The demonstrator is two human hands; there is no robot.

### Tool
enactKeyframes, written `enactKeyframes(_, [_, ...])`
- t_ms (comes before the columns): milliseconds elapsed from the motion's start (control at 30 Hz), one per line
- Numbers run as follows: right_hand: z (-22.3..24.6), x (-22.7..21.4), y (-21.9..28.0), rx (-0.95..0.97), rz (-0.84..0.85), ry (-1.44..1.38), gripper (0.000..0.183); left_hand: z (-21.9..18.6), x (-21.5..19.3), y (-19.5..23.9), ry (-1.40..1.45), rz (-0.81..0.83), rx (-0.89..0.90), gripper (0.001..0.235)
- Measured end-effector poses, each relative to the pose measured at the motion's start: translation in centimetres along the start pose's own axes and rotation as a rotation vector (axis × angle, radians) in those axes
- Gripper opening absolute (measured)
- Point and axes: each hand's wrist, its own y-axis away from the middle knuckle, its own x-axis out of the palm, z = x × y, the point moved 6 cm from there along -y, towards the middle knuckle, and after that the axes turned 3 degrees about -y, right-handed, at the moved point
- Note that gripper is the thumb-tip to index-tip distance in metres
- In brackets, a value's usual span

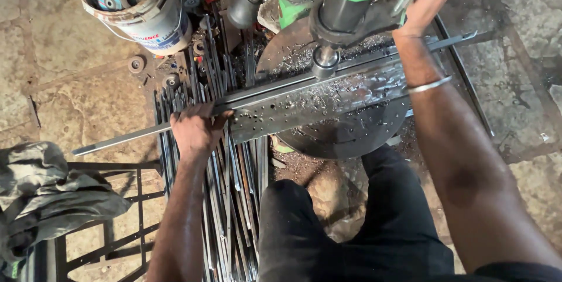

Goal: Positioning long metal L-brackets under a drill press and operating the machine to drill precise holes.

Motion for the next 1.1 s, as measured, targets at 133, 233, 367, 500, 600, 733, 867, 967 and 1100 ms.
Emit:
enactKeyframes(133, [-5.0, 0.4, -0.3, 0.415, -0.035, -0.541, 0.03, -0.3, -0.4, 0.0, -0.028, 0.014, 0.015, 0.052])
enactKeyframes(233, [-2.5, 1.3, -0.4, 0.414, 0.011, -0.447, 0.032, -0.4, -0.8, 0.1, 0.06, -0.01, 0.014, 0.047])
enactKeyframes(367, [-1.5, 1.7, -0.2, 0.251, 0.031, -0.222, 0.031, -0.4, -0.7, 0.0, 0.024, -0.01, 0.008, 0.045])
enactKeyframes(500, [-7.6, -0.5, 1.6, -0.237, -0.023, 0.208, 0.031, -0.5, -0.9, 0.2, 0.071, -0.02, -0.018, 0.048])
enactKeyframes(600, [-9.1, -0.4, 1.6, -0.075, -0.039, 0.126, 0.029, 0.0, -0.1, -0.1, 0.028, 0.058, -0.023, 0.047])
enactKeyframes(733, [-7.4, 0.1, 0.5, -0.028, 0.101, 0.45, 0.023, 0.4, 0.5, -0.1, -0.021, 0.116, -0.06, 0.052])
enactKeyframes(867, [-4.6, 4.6, 0.1, 0.283, 0.058, -0.533, 0.044, -1.0, -1.9, -0.7, 0.028, 0.162, -0.101, 0.05])
enactKeyframes(967, [-3.1, 4.4, 1.1, 0.176, 0.081, -0.702, 0.047, -0.6, -1.0, -0.3, 0.037, 0.091, -0.07, 0.049])
enactKeyframes(1100, [7.4, 3.8, 1.7, 0.156, 0.276, 0.009, 0.021, -0.5, -1.0, 0.0, 0.025, -0.012, -0.012, 0.053])
